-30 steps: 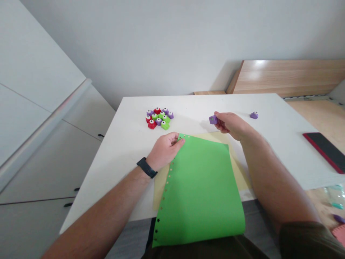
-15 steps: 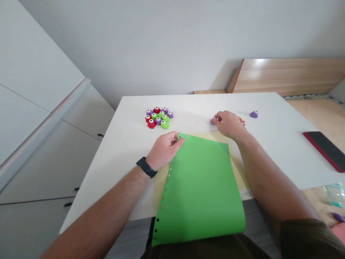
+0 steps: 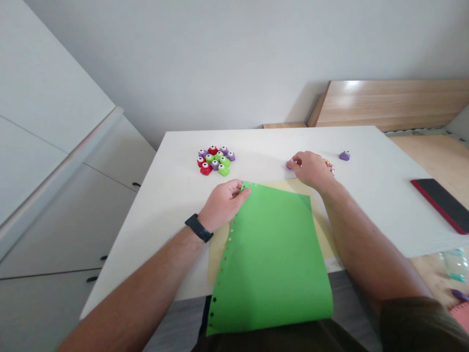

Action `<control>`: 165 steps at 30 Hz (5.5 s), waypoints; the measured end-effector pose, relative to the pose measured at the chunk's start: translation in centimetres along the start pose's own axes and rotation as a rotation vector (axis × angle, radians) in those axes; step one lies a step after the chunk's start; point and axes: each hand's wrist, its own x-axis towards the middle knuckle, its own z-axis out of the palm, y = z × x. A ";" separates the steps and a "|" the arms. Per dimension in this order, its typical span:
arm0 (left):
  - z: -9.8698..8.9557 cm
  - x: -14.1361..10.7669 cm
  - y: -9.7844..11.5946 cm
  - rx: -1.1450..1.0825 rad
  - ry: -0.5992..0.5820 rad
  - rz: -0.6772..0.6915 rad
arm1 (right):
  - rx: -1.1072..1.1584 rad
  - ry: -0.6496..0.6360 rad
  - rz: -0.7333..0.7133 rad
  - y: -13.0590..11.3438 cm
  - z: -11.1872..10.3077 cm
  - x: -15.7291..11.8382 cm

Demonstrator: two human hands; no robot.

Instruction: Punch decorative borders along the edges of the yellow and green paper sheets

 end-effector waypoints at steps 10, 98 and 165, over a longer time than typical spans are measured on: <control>0.1 0.0 -0.2 -0.002 -0.005 0.011 | 0.002 0.029 0.030 0.2 0.3 0.3; 0.0 0.0 0.0 0.012 -0.008 0.011 | 0.685 -0.101 0.209 -0.8 -0.6 -0.2; 0.1 -0.1 0.1 -0.030 -0.022 0.007 | 1.526 -0.353 0.359 -3.0 -1.3 -0.8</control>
